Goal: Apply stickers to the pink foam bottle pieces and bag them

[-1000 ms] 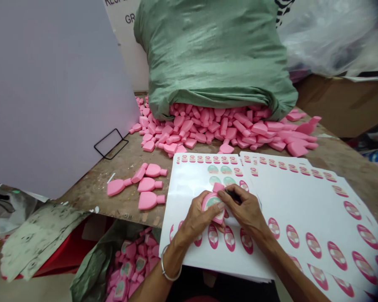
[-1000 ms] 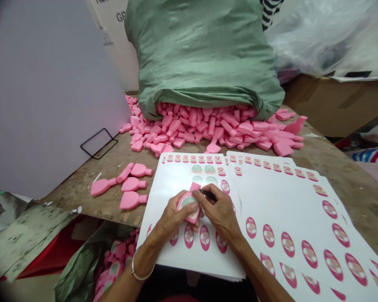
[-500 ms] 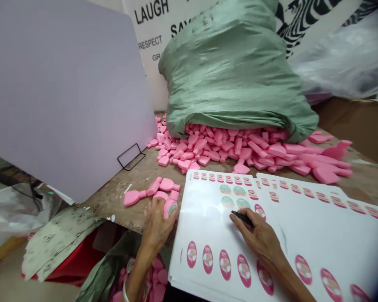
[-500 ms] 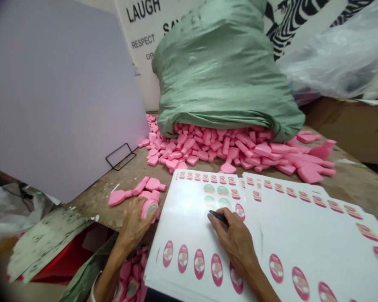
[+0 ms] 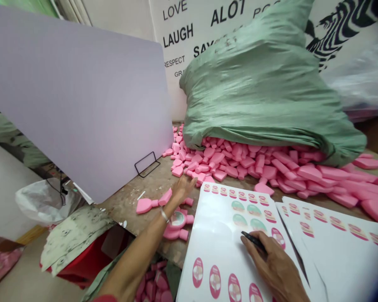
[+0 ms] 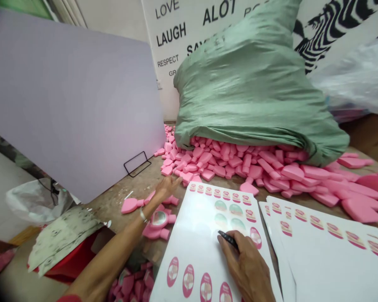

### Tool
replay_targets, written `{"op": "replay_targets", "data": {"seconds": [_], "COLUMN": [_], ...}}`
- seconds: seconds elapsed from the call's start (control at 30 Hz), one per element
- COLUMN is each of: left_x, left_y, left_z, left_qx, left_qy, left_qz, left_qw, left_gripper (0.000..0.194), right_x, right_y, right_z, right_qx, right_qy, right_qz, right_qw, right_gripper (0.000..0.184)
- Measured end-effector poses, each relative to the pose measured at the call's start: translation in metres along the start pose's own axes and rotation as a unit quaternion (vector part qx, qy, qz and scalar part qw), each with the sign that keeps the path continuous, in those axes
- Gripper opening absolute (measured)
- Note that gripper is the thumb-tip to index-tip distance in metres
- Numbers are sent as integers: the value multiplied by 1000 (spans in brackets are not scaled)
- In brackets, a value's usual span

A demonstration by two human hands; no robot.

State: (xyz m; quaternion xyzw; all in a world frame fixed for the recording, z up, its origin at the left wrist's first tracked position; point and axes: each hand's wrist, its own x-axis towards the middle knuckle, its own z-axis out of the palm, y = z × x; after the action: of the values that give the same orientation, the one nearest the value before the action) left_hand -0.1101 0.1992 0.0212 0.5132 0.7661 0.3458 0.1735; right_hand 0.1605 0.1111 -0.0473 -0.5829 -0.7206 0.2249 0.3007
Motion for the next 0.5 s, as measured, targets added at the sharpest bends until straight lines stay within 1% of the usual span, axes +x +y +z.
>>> {"op": "replay_targets", "data": {"seconds": [0.1, 0.17, 0.23, 0.3, 0.4, 0.43, 0.47, 0.5], "left_x": [34, 45, 48, 48, 42, 36, 27, 15], "left_y": [9, 14, 18, 22, 29, 31, 33, 34], "left_z": [32, 47, 54, 54, 42, 36, 30, 25], "left_qx": [-2, -5, -13, -27, -66, -84, -106, -131], "left_qy": [-6, -2, 1, 5, 11, 13, 10, 1], "left_qz": [-59, -83, -91, -84, -62, -52, -42, -32], "left_qw": [998, 997, 996, 996, 996, 995, 993, 991], "left_gripper": [38, 37, 35, 35, 34, 33, 32, 31], "right_x": [-2, -3, -3, 0, 4, 4, 4, 3], "right_y": [-2, -6, -12, -16, -17, -15, -14, -11], "right_z": [1, 0, -3, -10, -30, -38, -46, -53], "right_qx": [7, 25, 70, 150, 274, 296, 300, 286], "right_qy": [8, 20, 22, 15, 28, 45, 62, 76], "right_qz": [-12, -2, 23, 55, 114, 126, 131, 127], "right_qw": [1000, 999, 997, 987, 954, 946, 943, 947], "right_gripper": [31, 31, 32, 35, 46, 48, 49, 47]}}
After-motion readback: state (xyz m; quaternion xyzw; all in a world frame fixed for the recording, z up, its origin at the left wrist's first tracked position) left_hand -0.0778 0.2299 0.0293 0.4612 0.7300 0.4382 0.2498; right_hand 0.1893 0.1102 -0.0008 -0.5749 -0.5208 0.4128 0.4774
